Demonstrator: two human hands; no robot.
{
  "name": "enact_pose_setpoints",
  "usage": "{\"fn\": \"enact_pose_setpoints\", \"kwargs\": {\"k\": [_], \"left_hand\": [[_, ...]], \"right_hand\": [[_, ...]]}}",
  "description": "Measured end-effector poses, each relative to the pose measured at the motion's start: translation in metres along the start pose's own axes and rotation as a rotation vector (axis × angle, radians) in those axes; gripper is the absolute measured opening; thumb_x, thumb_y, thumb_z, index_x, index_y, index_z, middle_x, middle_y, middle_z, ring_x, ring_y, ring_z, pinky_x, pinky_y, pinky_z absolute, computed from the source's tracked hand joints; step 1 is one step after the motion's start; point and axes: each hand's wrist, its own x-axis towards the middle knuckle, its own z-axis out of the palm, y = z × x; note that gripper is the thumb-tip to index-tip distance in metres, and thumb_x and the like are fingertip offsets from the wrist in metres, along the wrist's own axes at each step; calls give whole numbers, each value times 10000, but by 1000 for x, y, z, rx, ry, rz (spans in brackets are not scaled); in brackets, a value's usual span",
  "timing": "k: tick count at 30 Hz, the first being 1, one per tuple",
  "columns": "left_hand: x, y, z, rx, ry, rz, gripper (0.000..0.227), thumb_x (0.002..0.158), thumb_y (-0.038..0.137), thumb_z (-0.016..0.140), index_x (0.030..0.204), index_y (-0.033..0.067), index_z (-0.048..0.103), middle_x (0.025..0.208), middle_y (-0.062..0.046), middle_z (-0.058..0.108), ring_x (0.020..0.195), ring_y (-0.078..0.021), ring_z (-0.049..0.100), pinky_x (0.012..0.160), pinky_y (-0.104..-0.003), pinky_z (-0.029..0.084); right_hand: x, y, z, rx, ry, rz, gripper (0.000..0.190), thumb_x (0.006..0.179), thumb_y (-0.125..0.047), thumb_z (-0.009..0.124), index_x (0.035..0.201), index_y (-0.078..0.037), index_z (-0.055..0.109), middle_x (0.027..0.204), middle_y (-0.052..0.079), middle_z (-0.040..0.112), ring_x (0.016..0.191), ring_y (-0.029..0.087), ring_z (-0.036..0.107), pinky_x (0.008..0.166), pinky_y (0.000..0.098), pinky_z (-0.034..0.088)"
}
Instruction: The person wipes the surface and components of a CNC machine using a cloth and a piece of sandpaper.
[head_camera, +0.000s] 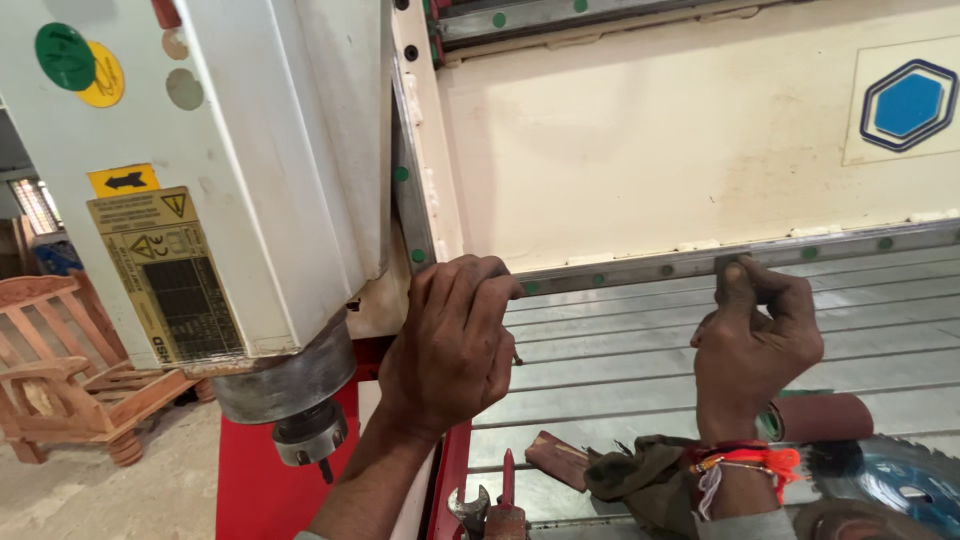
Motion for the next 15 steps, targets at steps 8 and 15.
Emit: {"fn": "enact_pose_setpoints", "kwargs": {"k": [8, 15], "left_hand": [[-3, 2, -5, 101, 47, -64, 384, 797, 2, 666, 1166, 78, 593, 1238, -78, 608, 1248, -268, 554, 1067, -434, 367], [-8, 3, -5, 127, 72, -147, 420, 760, 4, 653, 1164, 89, 579, 1247, -77, 591, 1264, -262, 538, 1095, -469, 307]], "right_hand": [[-10, 14, 1, -200, -123, -394, 46, 1010, -25, 761, 1022, -34, 718, 882, 83, 727, 726, 140, 664, 617, 290, 509], [-39, -16, 31, -100, -242, -483, 89, 1031, -5, 718, 1106, -52, 706, 949, 108, 741, 863, 143, 722, 732, 285, 573]]}}
